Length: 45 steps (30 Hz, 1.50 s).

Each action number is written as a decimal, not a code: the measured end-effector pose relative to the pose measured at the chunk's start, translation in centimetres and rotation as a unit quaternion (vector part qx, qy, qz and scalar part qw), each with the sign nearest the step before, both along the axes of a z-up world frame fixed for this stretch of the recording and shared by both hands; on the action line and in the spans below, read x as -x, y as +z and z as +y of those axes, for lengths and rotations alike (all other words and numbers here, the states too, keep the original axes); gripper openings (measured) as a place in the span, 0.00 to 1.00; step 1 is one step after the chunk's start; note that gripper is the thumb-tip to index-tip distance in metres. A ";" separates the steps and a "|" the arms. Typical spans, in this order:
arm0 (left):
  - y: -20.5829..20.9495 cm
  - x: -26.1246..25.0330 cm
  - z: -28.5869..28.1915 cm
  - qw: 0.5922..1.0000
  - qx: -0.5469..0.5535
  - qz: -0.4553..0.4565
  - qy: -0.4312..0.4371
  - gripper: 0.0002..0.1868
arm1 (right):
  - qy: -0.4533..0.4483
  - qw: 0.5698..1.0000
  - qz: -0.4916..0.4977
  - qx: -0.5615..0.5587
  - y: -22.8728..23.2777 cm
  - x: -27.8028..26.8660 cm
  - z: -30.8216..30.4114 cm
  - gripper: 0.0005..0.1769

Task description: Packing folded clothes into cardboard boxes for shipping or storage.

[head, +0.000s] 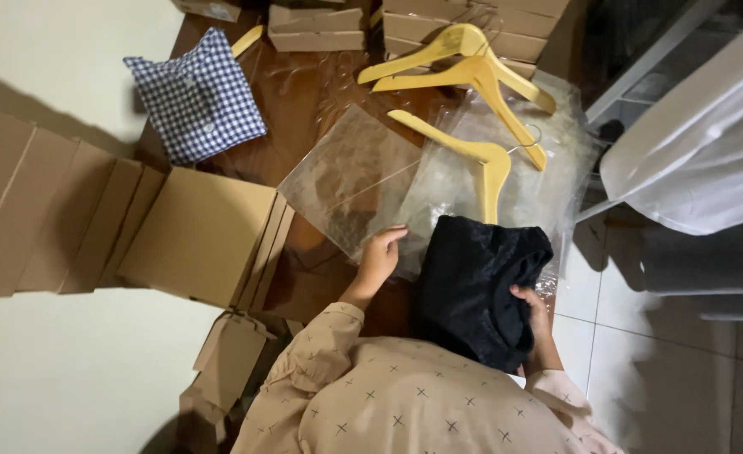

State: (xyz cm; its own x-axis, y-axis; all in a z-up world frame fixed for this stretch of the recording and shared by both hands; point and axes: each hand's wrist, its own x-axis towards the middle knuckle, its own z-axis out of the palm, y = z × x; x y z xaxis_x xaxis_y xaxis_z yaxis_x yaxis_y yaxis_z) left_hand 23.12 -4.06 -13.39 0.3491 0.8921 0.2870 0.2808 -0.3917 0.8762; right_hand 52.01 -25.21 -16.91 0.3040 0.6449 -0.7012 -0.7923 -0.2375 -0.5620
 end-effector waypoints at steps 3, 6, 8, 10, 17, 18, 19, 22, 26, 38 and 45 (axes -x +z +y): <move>-0.4 0.7 -0.7 0.999 -0.034 0.038 0.000 0.19 | 0.033 0.999 0.026 0.025 1.7 0.9 1.2 0.25; 3.4 1.0 -1.0 0.998 -0.010 0.051 -0.019 0.27 | 0.063 0.998 0.015 0.015 0.5 0.6 2.3 0.23; 5.6 1.1 -1.0 0.999 -0.001 0.038 -0.037 0.34 | 0.073 0.997 -0.006 -0.003 -0.6 0.5 3.0 0.21; 6.5 1.4 -1.1 0.998 0.006 0.037 -0.059 0.41 | 0.090 0.996 0.008 -0.003 -1.1 0.7 3.6 0.22; 7.8 2.8 -0.5 0.987 -0.021 -0.033 -0.157 0.40 | 0.055 0.995 0.076 -0.020 2.4 3.6 8.0 0.24; 7.5 2.8 -0.4 0.988 -0.008 -0.015 -0.151 0.41 | 0.035 0.997 0.068 0.009 2.8 4.1 8.4 0.24; 7.3 2.8 -0.2 0.989 0.004 0.002 -0.146 0.42 | 0.014 0.997 0.061 0.039 3.2 4.6 8.9 0.23; 7.1 3.8 0.1 0.982 0.002 -0.034 -0.184 0.48 | -0.032 0.996 0.080 -0.001 5.3 7.9 9.9 0.25; 6.9 4.2 1.0 0.973 0.033 0.038 -0.224 0.51 | -0.153 0.980 -0.118 -0.048 6.4 12.0 10.7 0.32; 8.5 7.3 4.7 0.959 0.047 0.061 -0.273 0.53 | 0.015 0.913 -0.390 -0.122 7.4 18.8 12.5 0.39; 11.6 10.9 3.6 0.946 0.017 0.074 -0.315 0.53 | -0.174 0.979 0.080 -0.071 3.4 20.1 14.2 0.16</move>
State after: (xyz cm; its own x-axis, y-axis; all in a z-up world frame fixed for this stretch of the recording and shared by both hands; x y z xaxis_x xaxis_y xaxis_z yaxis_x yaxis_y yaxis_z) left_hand 12.24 -0.50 -1.81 0.8493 0.5006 0.1679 0.1216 -0.4949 0.8604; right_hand 31.89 -11.04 -13.50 0.4159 0.6157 -0.6692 -0.8920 0.1332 -0.4319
